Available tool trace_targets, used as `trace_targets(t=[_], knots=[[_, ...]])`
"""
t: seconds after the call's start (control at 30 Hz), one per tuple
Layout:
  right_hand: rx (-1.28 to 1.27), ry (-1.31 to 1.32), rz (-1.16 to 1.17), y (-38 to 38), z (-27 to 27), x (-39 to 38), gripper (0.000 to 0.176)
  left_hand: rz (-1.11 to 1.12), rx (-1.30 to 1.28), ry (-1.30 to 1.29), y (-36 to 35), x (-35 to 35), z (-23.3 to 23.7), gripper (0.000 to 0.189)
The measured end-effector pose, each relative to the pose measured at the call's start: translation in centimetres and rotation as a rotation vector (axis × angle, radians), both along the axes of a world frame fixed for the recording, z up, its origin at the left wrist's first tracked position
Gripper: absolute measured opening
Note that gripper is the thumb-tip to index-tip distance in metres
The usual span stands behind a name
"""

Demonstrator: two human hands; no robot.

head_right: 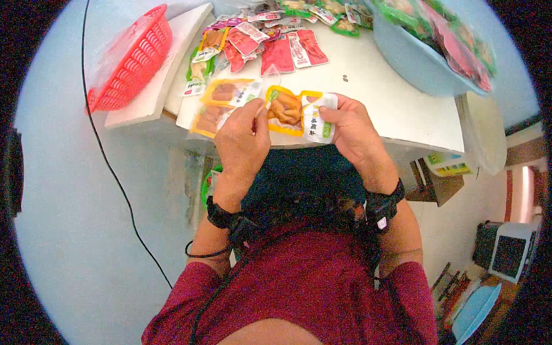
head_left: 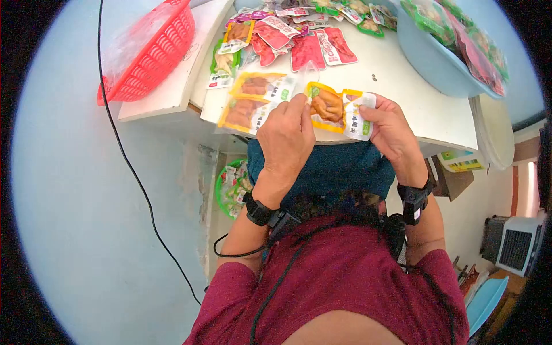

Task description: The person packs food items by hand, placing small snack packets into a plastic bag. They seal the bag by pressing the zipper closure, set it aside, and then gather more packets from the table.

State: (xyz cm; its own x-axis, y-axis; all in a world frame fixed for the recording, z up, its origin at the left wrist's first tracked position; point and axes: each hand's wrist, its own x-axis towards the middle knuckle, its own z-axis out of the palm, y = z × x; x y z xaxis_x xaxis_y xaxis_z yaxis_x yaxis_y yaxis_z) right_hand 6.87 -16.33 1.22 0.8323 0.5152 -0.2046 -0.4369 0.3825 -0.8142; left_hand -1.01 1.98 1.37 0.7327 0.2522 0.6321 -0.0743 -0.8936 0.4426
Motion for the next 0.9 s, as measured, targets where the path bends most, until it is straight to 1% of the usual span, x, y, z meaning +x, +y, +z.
trace_targets(t=[0.1,0.2,0.3,0.37,0.47,0.5,0.6,0.73,0.8,0.9], knots=[[-0.005,0.005,0.024,0.9,0.6,0.0,0.028,0.011,0.027,0.052,0.0,-0.4,1.0,0.018],[0.006,-0.004,0.043,2.3,1.0,-0.1,0.028,-0.037,0.002,0.015,0.1,-0.3,1.0,0.018],[0.044,0.003,0.075,3.6,0.6,0.2,0.028,-0.117,-0.014,-0.099,-0.1,0.0,1.0,0.02],[0.052,0.019,0.097,4.6,0.7,0.5,0.03,-0.099,0.032,-0.152,0.2,0.4,0.2,0.022],[0.125,0.037,0.125,6.3,0.5,0.8,0.031,-0.1,-0.003,-0.095,0.2,0.0,0.3,0.024],[0.105,0.056,0.126,6.8,0.6,1.0,0.032,-0.107,-0.032,-0.054,0.1,-0.4,0.5,0.025],[0.154,0.051,0.163,8.4,0.0,1.6,0.031,-0.129,-0.061,-0.022,0.0,-0.8,0.8,0.025],[0.267,0.141,0.208,10.3,1.0,1.0,0.025,-0.14,-0.088,-0.055,-0.1,-0.7,0.5,0.024],[0.174,0.066,0.182,10.9,0.1,1.3,0.022,-0.163,-0.107,-0.107,-0.1,-0.5,0.1,0.022],[0.088,-0.043,0.131,12.0,-2.2,2.4,0.02,-0.136,-0.133,-0.103,-0.1,-0.7,0.3,0.021]])
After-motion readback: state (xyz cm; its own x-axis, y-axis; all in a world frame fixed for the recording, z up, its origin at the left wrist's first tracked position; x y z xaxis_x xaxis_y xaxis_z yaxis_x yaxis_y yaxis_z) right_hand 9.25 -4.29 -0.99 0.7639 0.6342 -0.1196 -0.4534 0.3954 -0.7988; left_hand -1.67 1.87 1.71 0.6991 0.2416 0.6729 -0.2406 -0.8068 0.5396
